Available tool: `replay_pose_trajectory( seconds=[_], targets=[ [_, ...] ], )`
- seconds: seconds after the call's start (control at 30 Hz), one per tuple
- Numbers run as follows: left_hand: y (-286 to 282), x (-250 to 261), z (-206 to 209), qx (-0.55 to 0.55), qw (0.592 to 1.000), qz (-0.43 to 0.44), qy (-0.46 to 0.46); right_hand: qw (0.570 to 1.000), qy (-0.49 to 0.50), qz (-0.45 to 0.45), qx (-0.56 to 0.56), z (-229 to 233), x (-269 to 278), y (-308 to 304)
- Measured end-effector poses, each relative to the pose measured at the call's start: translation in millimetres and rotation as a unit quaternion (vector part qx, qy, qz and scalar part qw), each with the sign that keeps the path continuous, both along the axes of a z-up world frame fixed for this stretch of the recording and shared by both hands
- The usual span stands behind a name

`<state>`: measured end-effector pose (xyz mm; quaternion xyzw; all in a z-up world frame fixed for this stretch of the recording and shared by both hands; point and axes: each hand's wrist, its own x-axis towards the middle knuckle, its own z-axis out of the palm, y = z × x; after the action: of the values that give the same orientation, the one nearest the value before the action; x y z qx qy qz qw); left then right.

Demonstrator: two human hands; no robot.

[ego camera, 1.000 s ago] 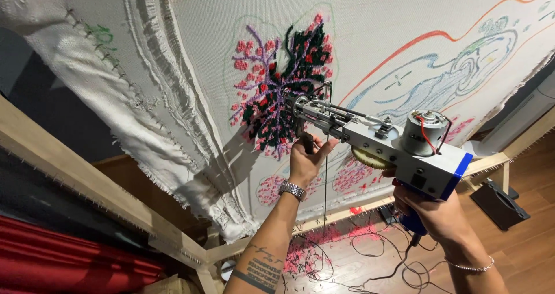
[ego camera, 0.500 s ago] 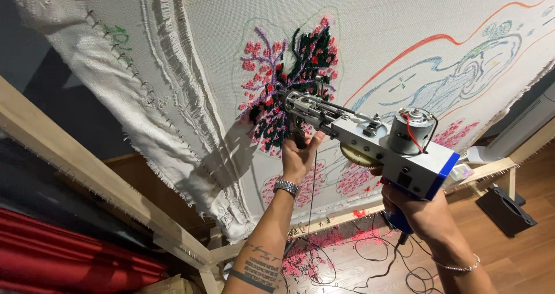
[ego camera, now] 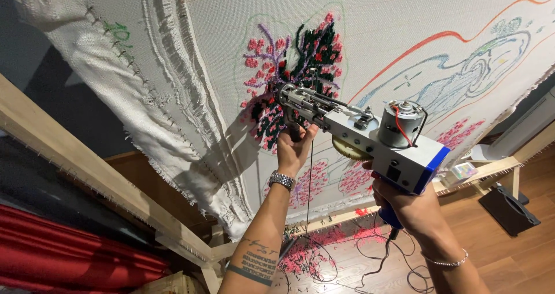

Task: Using a tufting gun to apply yarn into a canvas stretched on a frame to create a rug.

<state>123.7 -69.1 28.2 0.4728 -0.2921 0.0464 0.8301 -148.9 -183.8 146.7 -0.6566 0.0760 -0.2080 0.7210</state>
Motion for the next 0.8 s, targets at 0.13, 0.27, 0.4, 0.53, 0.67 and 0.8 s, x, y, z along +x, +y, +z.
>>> replay_pose_trajectory(
  seconds=[0.13,0.27,0.4,0.53,0.67,0.8],
  targets=[
    [4.2,0.6,7.4,0.075,0.995,0.065,-0.005,1.0,-0.012,0.005,0.014,-3.2,5.2,4.2],
    [13.4,-0.1,22.8,0.107,0.989,0.091,-0.042,1.0,0.005,-0.024,0.004,-3.7,11.9,13.3],
    [24.3,5.1,36.7,0.295,0.935,0.195,-0.016,0.993,-0.046,-0.06,-0.093,-4.9,21.4,24.8],
    [36.1,30.5,30.3,0.3,0.94,0.16,0.013,0.974,-0.083,-0.078,-0.193,10.7,26.9,40.9],
    [42.9,149.4,-97.6,0.215,0.965,0.142,-0.045,0.941,-0.096,-0.057,-0.321,4.4,38.2,43.1],
    [63.0,88.7,6.2,0.436,0.89,0.133,-0.002,0.954,-0.037,-0.036,-0.296,-5.5,51.5,46.7]
  ],
)
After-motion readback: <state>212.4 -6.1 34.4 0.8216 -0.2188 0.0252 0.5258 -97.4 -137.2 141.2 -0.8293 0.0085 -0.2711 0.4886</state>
